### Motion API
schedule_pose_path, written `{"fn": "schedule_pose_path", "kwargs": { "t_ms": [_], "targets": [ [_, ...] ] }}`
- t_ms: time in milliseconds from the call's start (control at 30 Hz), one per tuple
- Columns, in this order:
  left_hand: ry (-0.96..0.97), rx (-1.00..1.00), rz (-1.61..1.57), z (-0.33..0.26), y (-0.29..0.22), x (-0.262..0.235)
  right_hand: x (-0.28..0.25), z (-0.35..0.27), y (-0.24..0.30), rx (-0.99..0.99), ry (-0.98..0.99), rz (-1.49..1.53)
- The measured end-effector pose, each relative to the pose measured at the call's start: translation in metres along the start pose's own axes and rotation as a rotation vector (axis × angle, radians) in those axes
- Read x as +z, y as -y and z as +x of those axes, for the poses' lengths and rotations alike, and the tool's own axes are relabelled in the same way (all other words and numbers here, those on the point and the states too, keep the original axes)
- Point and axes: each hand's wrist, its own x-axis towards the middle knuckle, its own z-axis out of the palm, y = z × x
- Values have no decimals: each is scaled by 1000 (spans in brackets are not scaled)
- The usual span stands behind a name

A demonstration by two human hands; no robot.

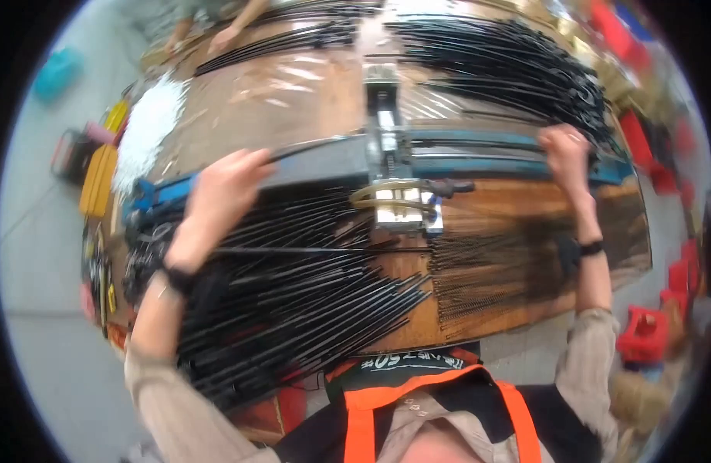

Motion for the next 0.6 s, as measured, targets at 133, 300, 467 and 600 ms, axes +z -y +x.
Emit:
{"fn": "schedule_pose_path", "kwargs": {
  "t_ms": [133,300,467,600],
  "targets": [
    [-57,112,-221,101,-79,88,-43,-8,-57,38,4,-149],
    [-79,78,-213,98,-73,106,-41,-22,-75,136,64,-96],
    [-59,16,-328,109,-85,117,-40,-26,-82,137,63,-144],
    [-91,-19,-406,113,-94,114,-41,-26,-86,157,44,-138]
  ]
}}
